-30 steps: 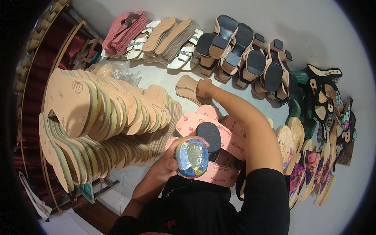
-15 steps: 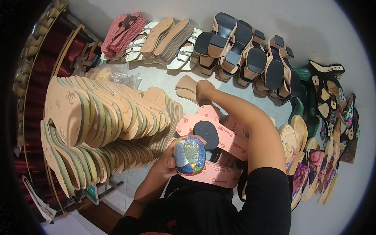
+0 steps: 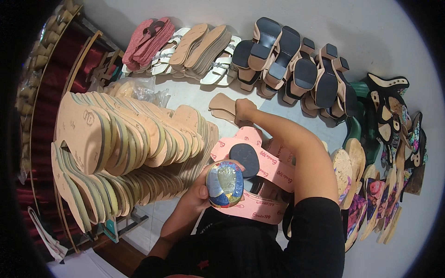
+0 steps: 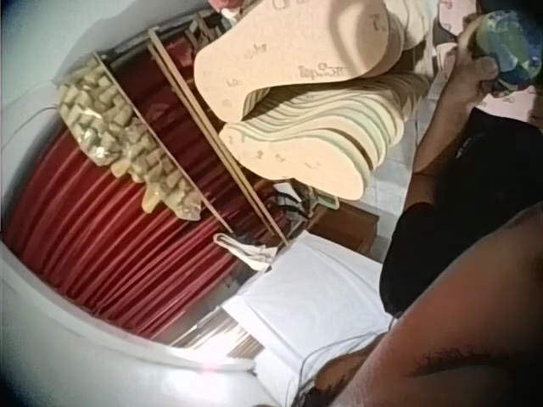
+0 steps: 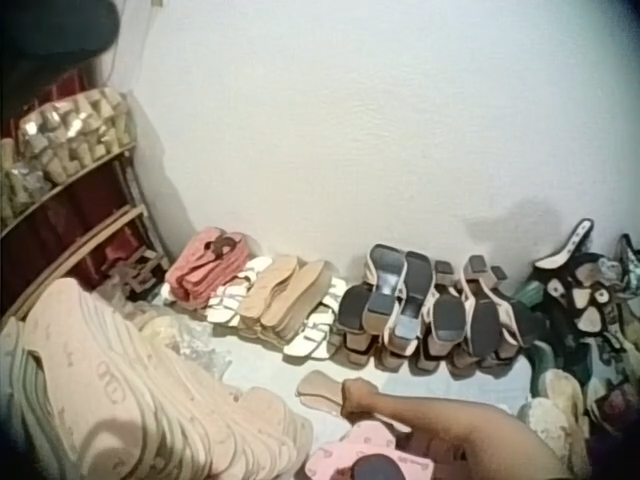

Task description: Sorting and inspecting various shoe components including soles, uppers, and insoles on workshop tables.

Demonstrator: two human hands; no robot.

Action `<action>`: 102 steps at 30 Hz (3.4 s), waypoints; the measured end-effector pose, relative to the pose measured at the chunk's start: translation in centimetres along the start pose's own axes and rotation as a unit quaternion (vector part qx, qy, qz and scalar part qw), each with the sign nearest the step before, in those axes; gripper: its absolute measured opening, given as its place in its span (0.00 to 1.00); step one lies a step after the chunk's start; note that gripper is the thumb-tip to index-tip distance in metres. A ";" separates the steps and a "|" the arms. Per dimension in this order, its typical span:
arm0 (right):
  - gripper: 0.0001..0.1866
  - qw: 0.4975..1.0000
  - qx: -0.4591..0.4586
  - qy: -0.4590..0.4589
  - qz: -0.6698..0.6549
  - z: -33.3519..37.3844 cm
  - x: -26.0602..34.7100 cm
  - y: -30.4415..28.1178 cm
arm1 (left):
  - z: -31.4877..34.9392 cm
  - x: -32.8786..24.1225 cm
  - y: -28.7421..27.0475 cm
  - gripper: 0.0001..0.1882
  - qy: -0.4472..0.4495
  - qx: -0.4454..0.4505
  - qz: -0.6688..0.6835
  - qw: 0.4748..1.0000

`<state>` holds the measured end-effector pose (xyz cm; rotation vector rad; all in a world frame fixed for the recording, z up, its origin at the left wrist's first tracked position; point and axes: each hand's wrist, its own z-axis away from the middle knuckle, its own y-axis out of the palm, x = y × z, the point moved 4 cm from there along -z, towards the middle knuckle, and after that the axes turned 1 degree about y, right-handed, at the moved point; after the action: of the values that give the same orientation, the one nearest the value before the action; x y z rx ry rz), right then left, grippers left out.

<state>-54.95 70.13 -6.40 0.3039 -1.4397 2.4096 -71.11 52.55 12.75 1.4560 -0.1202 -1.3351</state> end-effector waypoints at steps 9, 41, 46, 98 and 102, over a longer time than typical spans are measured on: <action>0.30 0.988 -0.074 -0.132 -0.011 -2.1 4.9 -4.6 | -0.5 0.2 -0.5 0.52 -0.007 0.035 0.015 0.999; 0.43 0.912 0.210 -0.346 -0.068 21.3 9.5 -19.5 | 0.1 -0.9 0.1 0.46 0.084 0.142 0.026 0.986; 0.39 0.916 0.057 -0.395 -0.034 25.4 8.6 -16.1 | -0.5 -0.5 0.8 0.44 0.060 0.167 0.089 0.980; 0.28 0.941 0.022 -0.151 -0.301 11.4 2.9 -12.1 | 0.4 0.1 -1.8 0.26 0.055 -0.008 0.070 0.996; 0.36 0.896 0.088 -0.366 -0.237 23.1 9.7 -15.9 | -0.2 0.1 -1.1 0.23 0.061 -0.022 0.077 0.995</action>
<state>-57.55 58.29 20.71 1.5442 -1.1774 2.0782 -71.53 53.05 11.85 1.4574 -0.1205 -1.1154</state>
